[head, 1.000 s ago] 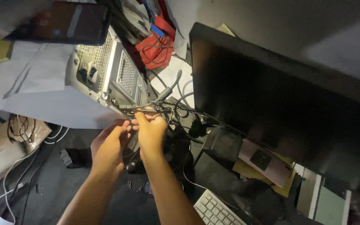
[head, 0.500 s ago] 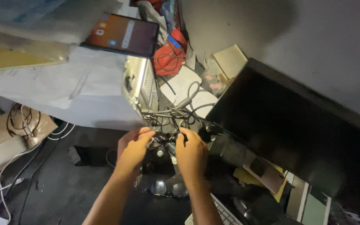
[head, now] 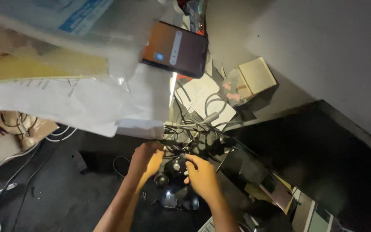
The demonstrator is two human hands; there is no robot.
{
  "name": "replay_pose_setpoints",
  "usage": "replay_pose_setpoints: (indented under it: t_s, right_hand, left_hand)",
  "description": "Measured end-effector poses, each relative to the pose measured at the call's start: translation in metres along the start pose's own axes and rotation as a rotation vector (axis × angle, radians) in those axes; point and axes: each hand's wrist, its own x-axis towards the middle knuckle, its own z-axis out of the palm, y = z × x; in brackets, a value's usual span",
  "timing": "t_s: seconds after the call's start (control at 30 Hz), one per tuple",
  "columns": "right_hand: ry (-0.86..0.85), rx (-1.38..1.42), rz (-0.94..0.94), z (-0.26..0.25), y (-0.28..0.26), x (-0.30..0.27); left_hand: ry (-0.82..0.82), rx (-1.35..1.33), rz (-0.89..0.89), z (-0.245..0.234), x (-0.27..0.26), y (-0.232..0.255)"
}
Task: The person connects and disconnects several cables to the back of a desktop computer tower. They handle multiple black cables, plugging them into ports and then unplugging them again, repeating the process several times.
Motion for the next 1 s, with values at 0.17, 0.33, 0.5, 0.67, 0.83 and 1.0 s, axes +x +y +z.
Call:
replay_pose_setpoints:
  t_s: [0.17, 0.33, 0.5, 0.67, 0.83, 1.0]
  right_hand:
    - [-0.036, 0.124, 0.074, 0.015, -0.016, 0.046]
    - [-0.116, -0.048, 0.152, 0.022, -0.044, 0.074]
    - [0.003, -0.292, -0.252, 0.033, -0.057, 0.079]
    - [-0.028, -0.331, -0.214, 0.045, -0.053, 0.074]
    - [-0.041, -0.307, -0.361, 0.061, -0.058, 0.066]
    - [-0.042, -0.402, -0.332, 0.069, -0.08, 0.054]
  left_hand:
    - [-0.051, 0.481, -0.365, -0.013, 0.023, -0.012]
    - [0.018, 0.446, -0.264, -0.021, 0.037, -0.003]
    - [0.053, 0.31, -0.014, -0.022, 0.037, -0.007]
    - [-0.044, 0.31, 0.002, -0.022, 0.035, -0.035]
    - [-0.116, 0.426, -0.005, -0.031, 0.023, -0.052]
    - [-0.138, 0.433, 0.02, -0.047, 0.003, -0.03]
